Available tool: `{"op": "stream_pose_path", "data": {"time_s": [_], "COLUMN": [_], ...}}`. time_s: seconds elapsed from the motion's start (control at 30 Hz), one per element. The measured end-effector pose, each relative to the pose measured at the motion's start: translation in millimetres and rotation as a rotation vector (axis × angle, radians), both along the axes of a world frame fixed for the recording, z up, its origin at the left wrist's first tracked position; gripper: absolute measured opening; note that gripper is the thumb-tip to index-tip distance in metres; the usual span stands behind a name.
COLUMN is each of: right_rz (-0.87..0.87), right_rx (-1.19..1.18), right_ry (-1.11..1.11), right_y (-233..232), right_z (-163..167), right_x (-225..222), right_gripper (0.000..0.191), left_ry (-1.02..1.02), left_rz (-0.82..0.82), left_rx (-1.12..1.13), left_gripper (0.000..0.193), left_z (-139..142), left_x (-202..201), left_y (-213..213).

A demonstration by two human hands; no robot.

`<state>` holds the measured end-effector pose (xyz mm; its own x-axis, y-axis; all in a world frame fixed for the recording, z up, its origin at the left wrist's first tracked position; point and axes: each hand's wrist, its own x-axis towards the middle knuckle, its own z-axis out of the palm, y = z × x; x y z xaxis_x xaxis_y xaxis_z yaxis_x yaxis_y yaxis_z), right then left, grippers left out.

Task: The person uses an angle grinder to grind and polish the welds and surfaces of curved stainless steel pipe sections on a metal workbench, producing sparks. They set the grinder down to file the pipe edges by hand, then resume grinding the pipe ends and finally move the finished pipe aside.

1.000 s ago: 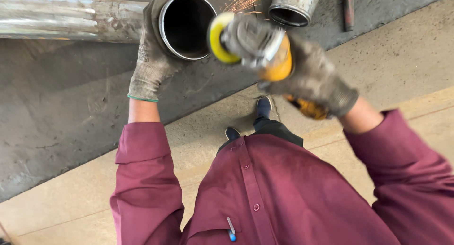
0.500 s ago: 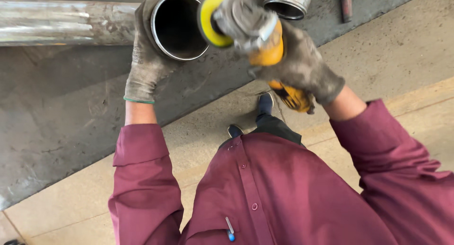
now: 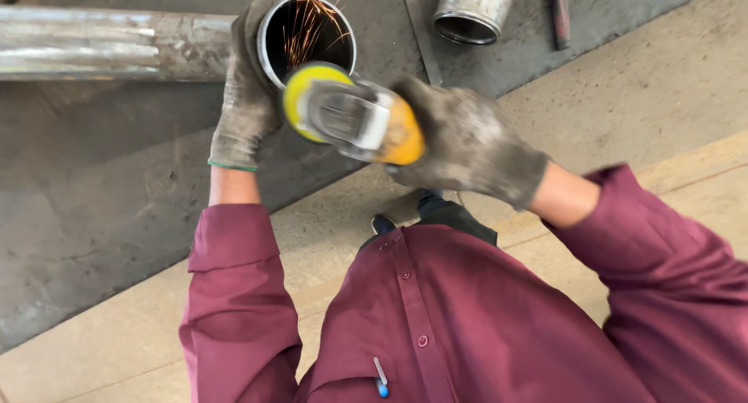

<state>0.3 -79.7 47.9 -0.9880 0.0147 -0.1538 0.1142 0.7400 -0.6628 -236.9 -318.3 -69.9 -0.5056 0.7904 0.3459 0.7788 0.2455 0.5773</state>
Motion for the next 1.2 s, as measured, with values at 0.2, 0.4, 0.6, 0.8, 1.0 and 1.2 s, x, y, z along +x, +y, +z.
{"op": "stream_pose_path", "data": {"time_s": [0.2, 0.4, 0.6, 0.8, 1.0, 1.2], "right_rz": [-0.238, -0.383, -0.574, -0.601, -0.444, -0.311], "right_rx": [-0.057, -0.474, -0.775, -1.078, -1.418, -1.663], "right_ry": [0.030, 0.217, 0.261, 0.377, 0.571, 0.583], "right_y": [25, 52, 41, 6, -1, 17], "right_z": [-21, -49, -54, -67, -110, -163], "right_x": [28, 61, 95, 101, 98, 112], "right_gripper": [0.079, 0.075, 0.056, 0.039, 0.058, 0.070], "left_ry": [0.085, 0.221, 0.308, 0.204, 0.111, 0.338], "left_rz": [0.066, 0.081, 0.162, 0.214, -0.173, -0.167], "left_rx": [-0.030, 0.034, -0.093, -0.224, -0.038, 0.342], "left_gripper": [0.120, 0.111, 0.065, 0.068, 0.063, 0.046], "left_z": [12, -2, -54, -45, 5, -16], "left_x": [12, 48, 92, 119, 221, 250], "left_y": [1, -26, -73, -101, -38, -7]}}
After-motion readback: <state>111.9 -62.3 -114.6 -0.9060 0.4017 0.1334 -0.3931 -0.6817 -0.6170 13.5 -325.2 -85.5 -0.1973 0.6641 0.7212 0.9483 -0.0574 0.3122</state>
